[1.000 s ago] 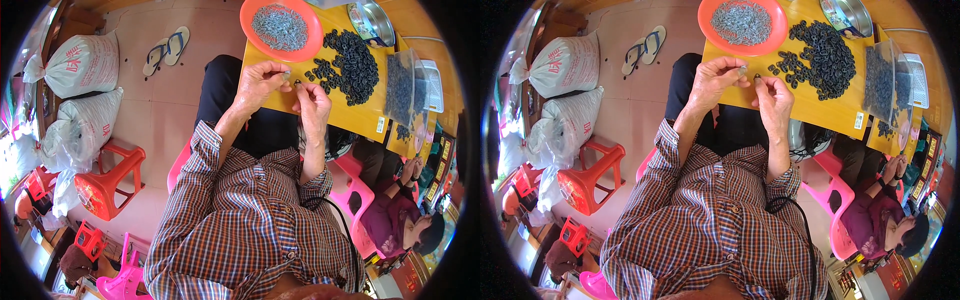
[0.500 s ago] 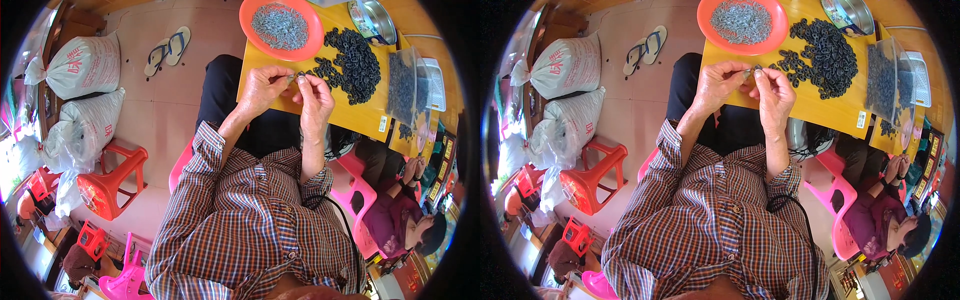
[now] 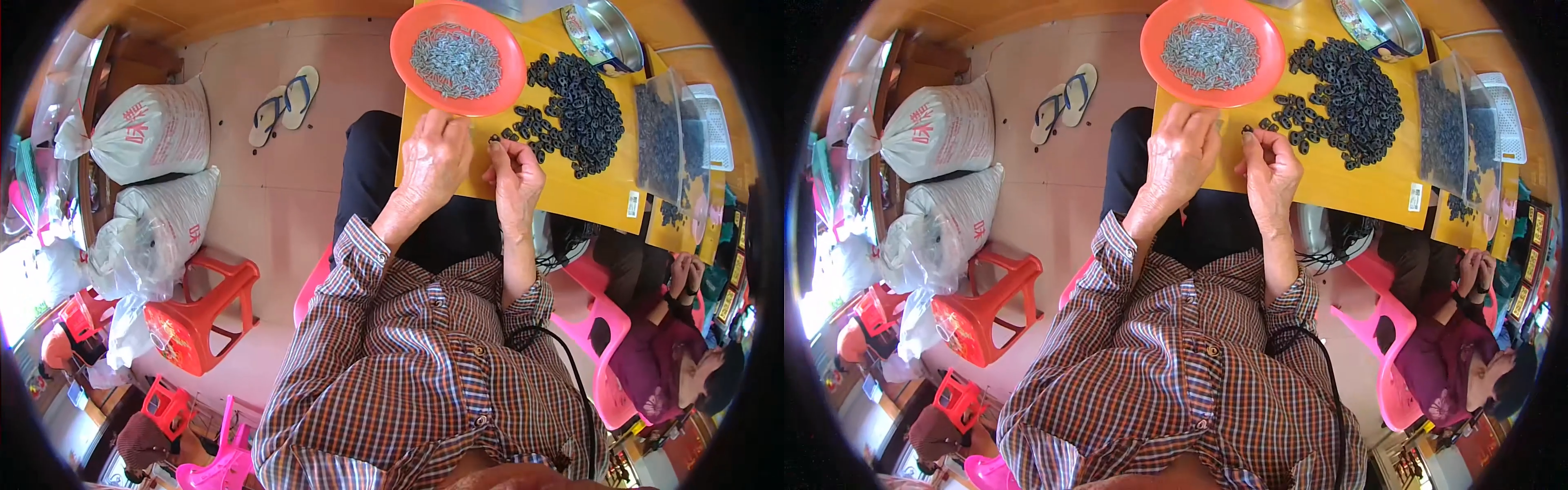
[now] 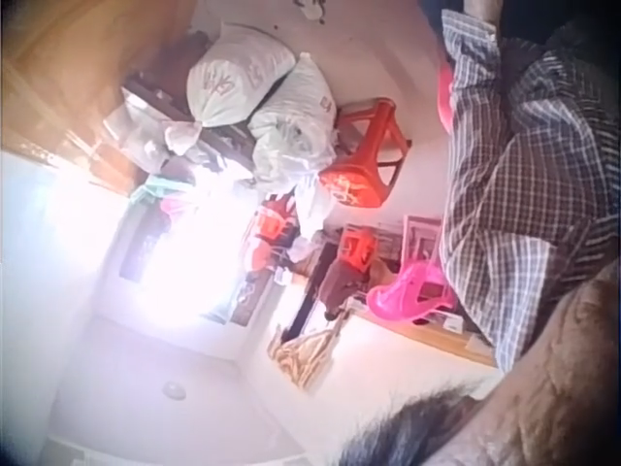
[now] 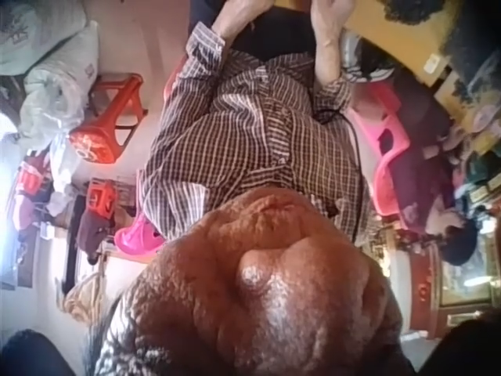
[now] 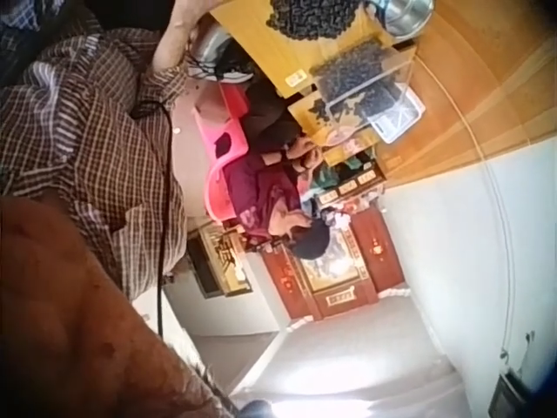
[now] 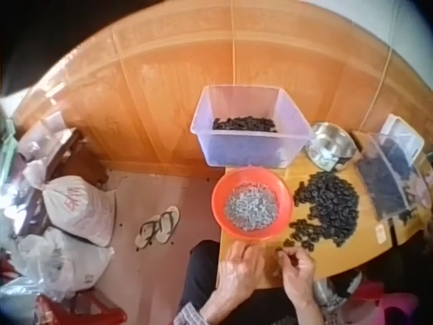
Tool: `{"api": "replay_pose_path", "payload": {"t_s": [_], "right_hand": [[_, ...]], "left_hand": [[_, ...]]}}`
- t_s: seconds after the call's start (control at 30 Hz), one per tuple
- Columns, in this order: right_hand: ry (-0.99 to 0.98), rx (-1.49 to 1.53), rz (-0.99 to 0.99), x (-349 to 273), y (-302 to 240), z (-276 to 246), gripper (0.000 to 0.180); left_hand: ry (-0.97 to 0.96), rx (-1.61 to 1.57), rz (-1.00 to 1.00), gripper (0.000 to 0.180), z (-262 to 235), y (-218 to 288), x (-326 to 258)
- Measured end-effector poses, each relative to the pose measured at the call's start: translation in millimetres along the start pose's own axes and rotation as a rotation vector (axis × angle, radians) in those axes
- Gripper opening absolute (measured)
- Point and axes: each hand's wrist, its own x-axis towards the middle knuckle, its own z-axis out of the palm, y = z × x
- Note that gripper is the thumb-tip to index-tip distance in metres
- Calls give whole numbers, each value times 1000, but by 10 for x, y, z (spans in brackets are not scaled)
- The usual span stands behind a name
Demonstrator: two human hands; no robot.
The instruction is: Assembling small hardware components by manually inserting metal pins into black plastic parts.
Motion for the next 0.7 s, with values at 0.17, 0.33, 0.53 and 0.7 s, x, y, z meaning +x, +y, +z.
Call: {"api": "replay_pose_path", "payload": {"t_s": [0.17, 0.33, 0.53, 0.7], "right_hand": [[5, 21, -34, 18, 35, 19, 13], [10, 12, -33, 18, 5, 10, 13], [2, -13, -41, 14, 37, 12, 15], [6, -24, -56, 18, 42, 4, 15]], "left_hand": [[252, 47, 61, 13, -60, -118, 182], [211, 188, 18, 14, -127, -211, 391], [33, 279, 217, 27, -131, -204, 399], [28, 350, 186, 36, -150, -250, 412]]}}
